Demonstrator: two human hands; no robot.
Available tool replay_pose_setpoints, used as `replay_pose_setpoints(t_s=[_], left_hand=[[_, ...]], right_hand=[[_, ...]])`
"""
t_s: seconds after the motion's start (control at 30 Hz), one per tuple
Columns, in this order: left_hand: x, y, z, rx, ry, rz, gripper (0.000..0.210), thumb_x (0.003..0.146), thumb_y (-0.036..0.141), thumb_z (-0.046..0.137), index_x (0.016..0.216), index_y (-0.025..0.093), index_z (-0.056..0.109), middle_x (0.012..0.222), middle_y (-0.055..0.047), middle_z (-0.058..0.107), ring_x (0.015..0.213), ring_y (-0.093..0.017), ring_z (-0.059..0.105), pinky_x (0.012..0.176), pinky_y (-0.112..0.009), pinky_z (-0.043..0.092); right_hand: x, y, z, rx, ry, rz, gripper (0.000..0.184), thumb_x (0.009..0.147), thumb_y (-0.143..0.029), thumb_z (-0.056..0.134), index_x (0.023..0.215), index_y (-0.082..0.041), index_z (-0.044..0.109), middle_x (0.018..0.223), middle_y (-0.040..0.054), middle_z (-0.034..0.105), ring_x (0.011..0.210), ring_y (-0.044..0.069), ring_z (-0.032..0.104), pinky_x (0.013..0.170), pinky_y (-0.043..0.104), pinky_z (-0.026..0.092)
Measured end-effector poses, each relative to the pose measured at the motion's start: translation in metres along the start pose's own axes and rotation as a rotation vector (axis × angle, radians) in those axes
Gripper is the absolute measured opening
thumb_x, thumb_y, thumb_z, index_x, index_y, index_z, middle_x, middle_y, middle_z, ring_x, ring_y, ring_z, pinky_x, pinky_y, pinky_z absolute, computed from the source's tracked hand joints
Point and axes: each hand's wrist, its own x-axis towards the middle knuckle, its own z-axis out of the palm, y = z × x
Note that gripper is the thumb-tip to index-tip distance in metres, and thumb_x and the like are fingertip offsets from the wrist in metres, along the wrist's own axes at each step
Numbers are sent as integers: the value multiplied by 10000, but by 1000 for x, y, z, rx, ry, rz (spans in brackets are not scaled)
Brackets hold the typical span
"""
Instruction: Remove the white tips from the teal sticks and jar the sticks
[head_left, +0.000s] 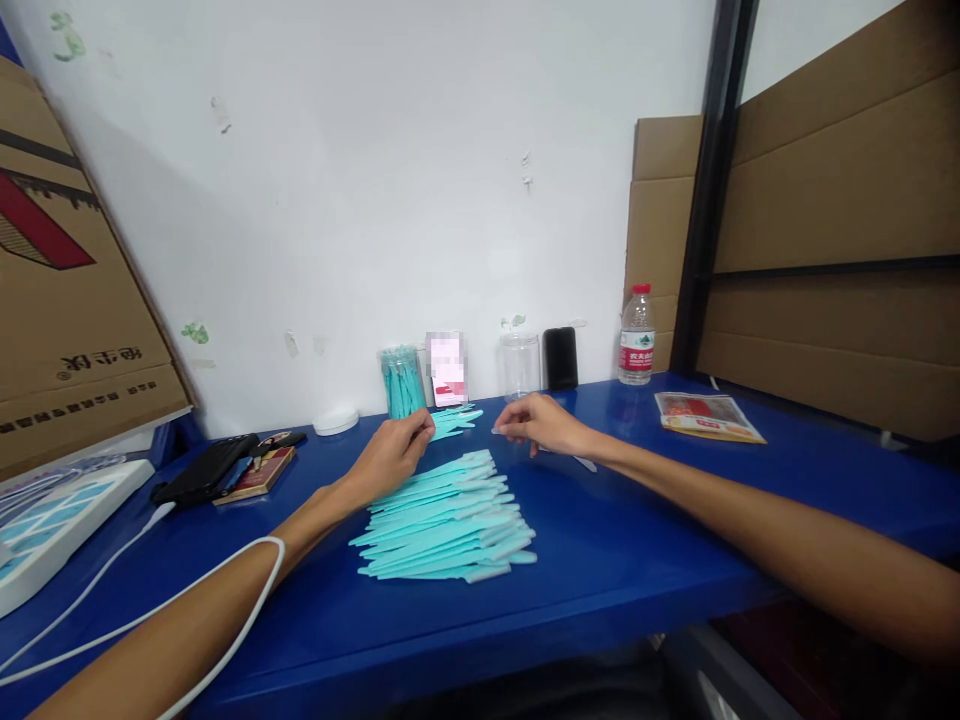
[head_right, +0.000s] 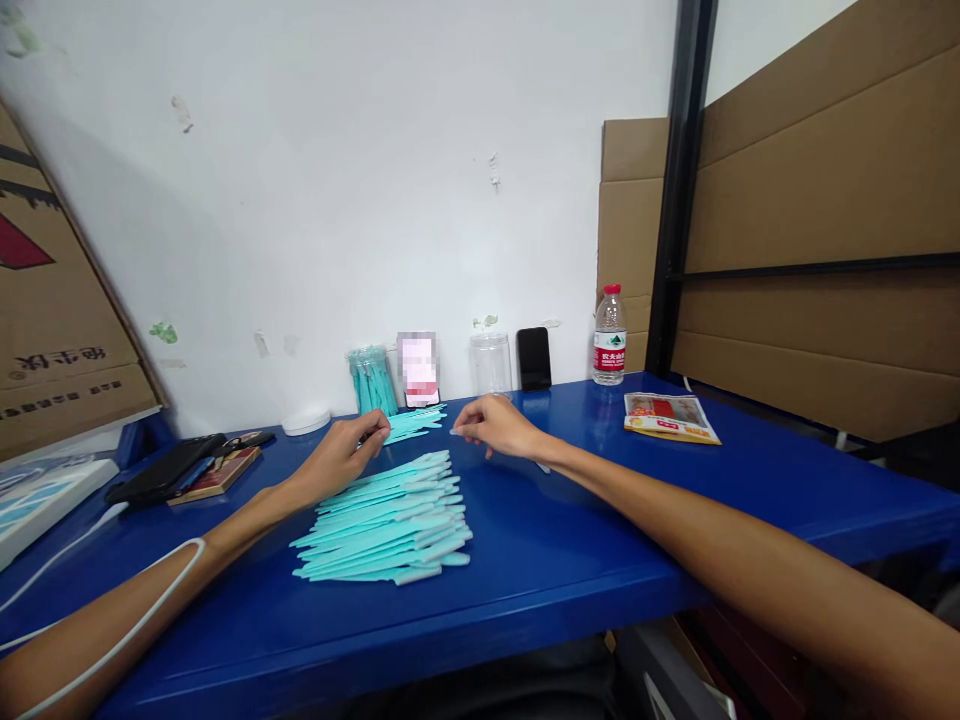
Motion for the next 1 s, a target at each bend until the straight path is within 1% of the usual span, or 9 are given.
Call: replay_pose_setpoints(t_s=[0.1,0.2,0.4,0.47,0.53,0.57,0.63,0.83,1.0], left_hand=[[0,2,1,-1,-6,16,205,960,276,348,808,198,462,623,38,486,556,-121,417,560,-257,260],[-1,3,1,-8,-7,21,218,966,295,341,814,197,464,634,35,493,567,-123,425,564,-259,264],[-1,5,0,-17,1,19,207,959,285,352,806,197,460,627,42,445,568,-120,382,564,-261,257],[-1,5,0,-16,1,19,210,960,287,353,803,196,460,627,43,439,571,-119,380,566,-262,258],[-1,4,0,-14,-4,18,218,964,297,351,803,196,458,629,43,439,572,-119,384,568,-262,262],[-1,4,0,-14,-8,19,220,966,301,350,804,196,457,630,43,442,573,-119,387,570,-262,265],[0,4,1,-14,-9,20,222,968,306,349,808,195,456,633,44,445,573,-119,390,571,-262,268],[-1,4,1,-23,-7,18,229,971,307,347,805,193,456,628,47,436,568,-114,379,568,-258,266],[-1,3,2,-24,-6,22,229,975,309,344,806,194,449,627,50,430,565,-112,374,567,-259,262]], right_hand=[[-3,-9,4,247,-6,56,135,737,-220,676,843,-138,688,649,27,612,602,135,565,447,224,485],[-6,-19,4,372,21,98,105,716,-207,697,792,-135,686,644,22,585,599,122,538,451,219,478],[-11,-25,1,468,65,172,142,798,-249,645,759,-124,699,632,18,544,538,82,470,422,188,404],[-11,-24,0,515,84,176,116,785,-221,653,750,-119,695,654,26,555,567,86,490,448,191,428],[-10,-22,0,560,95,167,58,745,-170,676,756,-115,689,693,39,580,623,103,531,508,210,482],[-10,-21,0,579,102,163,54,724,-145,683,770,-115,687,710,45,595,649,113,550,545,225,507],[-10,-20,-1,612,125,157,115,699,-110,685,814,-118,685,733,53,617,695,133,580,608,255,540],[-11,-23,0,665,166,146,131,676,-118,716,799,-107,674,763,75,641,741,160,615,684,302,564],[-10,-23,1,654,153,142,125,660,-127,731,772,-116,675,745,70,638,738,167,612,673,317,564]])
